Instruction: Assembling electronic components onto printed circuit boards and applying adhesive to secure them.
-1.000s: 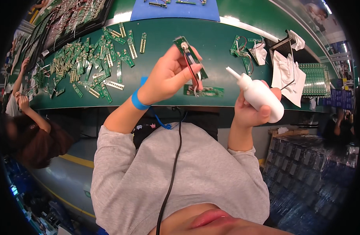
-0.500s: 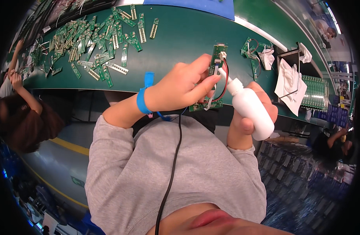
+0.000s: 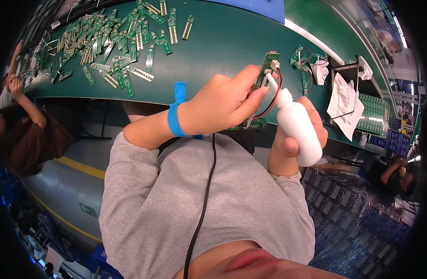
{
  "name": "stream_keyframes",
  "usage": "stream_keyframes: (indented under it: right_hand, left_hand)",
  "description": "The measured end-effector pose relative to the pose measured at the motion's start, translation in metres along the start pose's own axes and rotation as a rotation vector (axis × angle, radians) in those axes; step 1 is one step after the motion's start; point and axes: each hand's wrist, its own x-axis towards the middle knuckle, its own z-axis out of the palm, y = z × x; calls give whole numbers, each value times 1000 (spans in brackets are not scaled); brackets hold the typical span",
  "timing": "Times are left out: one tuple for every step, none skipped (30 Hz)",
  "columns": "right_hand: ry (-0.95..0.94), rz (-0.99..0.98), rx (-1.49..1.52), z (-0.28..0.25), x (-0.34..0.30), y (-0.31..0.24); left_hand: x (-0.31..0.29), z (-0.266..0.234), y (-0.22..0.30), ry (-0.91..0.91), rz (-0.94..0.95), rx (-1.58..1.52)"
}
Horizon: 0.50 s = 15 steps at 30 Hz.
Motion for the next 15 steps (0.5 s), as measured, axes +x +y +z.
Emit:
stream_keyframes:
  right_hand:
    - [-2, 1, 1, 0, 0, 1]
    - [-10, -31, -2, 0, -1, 3]
    - [-19, -63, -5, 0, -1, 4]
    - [-20, -62, -5, 0, 0, 4]
    - [-26, -79, -24, 0, 1, 4]
    - [-33, -96, -42, 0, 1, 4]
    - [-34, -96, -41, 0, 1, 3]
    - [-43, -82, -42, 1, 2, 3]
    - [-51, -67, -43, 1, 1, 2]
    - [-52, -67, -43, 2, 2, 2]
    - [-39, -77, -43, 3, 2, 2]
    - [-28, -85, -44, 4, 2, 3]
    - [-29, -83, -44, 5, 2, 4]
    - [-6, -94, -40, 6, 1, 5]
    - [18, -106, -35, 7, 0, 5]
  left_hand:
    - [0, 1, -1, 14, 13, 23]
    - [0, 1, -2, 28, 26, 46]
    - [0, 2, -1, 28, 25, 45]
    - [0, 2, -1, 43, 41, 71]
    - [1, 2, -1, 57, 58, 98]
    - [0, 3, -1, 58, 57, 98]
    - [0, 4, -2, 83, 52, 107]
    - [0, 6, -2, 108, 47, 115]
    - [0, 6, -3, 109, 46, 115]
    - [1, 7, -3, 121, 51, 128]
    - [1, 7, -3, 133, 56, 141]
    - [1, 7, -3, 133, 55, 139]
    - [1, 6, -4, 135, 60, 149]
    - [1, 6, -4, 136, 65, 158]
    - [1, 6, -4, 137, 65, 158]
